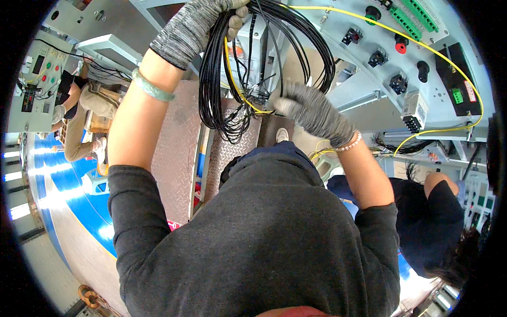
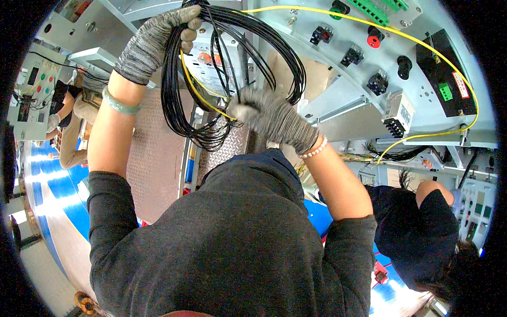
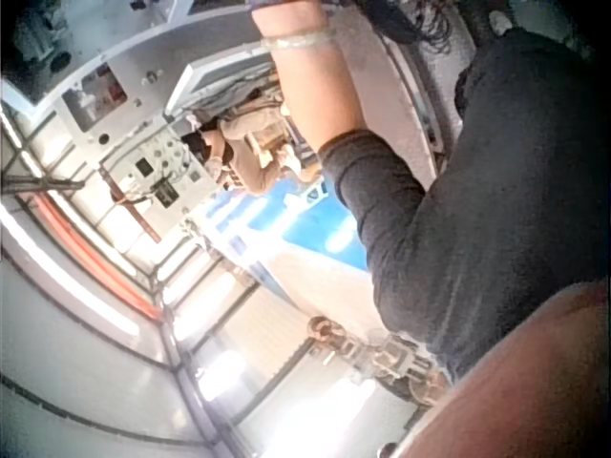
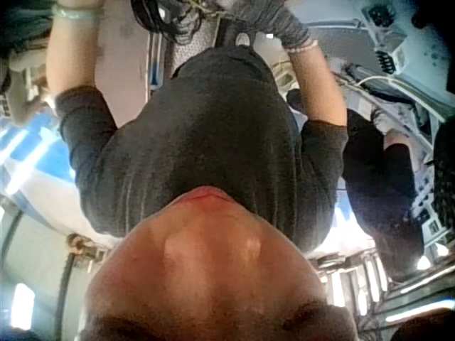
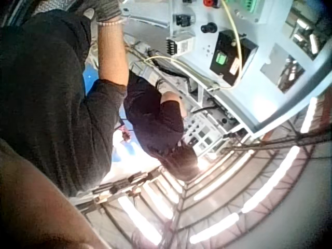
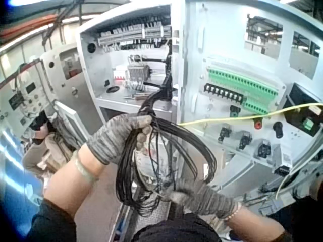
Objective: The person organizes a bundle of black and yellow wires inside an open electrical cabinet. They gather the wires, align them, and secure them with zip ties while standing on a metal platform. The person adjusts the wire bundle repeatedly to ensure neatness.
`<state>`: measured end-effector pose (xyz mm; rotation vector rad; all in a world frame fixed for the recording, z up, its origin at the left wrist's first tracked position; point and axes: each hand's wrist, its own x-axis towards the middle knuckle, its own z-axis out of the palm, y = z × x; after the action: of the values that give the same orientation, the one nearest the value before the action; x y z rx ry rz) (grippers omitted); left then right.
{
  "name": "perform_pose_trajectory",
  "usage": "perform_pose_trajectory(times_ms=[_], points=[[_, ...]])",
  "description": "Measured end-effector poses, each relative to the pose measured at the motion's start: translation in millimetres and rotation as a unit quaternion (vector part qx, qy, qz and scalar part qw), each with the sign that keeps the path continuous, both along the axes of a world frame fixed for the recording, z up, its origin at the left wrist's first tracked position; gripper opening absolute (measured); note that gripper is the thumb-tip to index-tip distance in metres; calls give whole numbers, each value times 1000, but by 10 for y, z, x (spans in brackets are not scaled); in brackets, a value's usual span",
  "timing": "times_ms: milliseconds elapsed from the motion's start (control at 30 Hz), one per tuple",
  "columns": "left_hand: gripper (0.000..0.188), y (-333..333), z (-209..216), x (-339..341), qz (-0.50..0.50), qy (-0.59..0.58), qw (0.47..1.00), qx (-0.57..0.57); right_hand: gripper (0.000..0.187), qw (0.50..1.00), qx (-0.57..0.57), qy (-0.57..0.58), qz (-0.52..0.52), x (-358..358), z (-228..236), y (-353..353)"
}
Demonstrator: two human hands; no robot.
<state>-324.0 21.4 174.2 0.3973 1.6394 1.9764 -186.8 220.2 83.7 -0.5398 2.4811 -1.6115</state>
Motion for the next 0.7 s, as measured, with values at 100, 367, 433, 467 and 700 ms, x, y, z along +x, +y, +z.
perform_pose_trajectory(times_ms=[100, 367, 433, 467, 700], points=[[18, 36, 27, 15, 5, -20, 1000, 14, 24, 994, -53, -88, 48, 129, -471, -59], [24, -54, -252, -261, -60, -14, 998, -27, 33, 998, 58, -19, 28, 175, -482, -211], [26, 17, -153, -77, -8, 1, 1000, -22, 35, 999, 42, -1, 30, 122, -451, -169], [26, 27, -179, -139, -5, 8, 999, -31, 37, 999, 34, 9, 33, 85, -401, -166], [20, 75, -123, -33, 6, 9, 1000, -25, 37, 984, -39, 75, -156, -204, 154, -329]])
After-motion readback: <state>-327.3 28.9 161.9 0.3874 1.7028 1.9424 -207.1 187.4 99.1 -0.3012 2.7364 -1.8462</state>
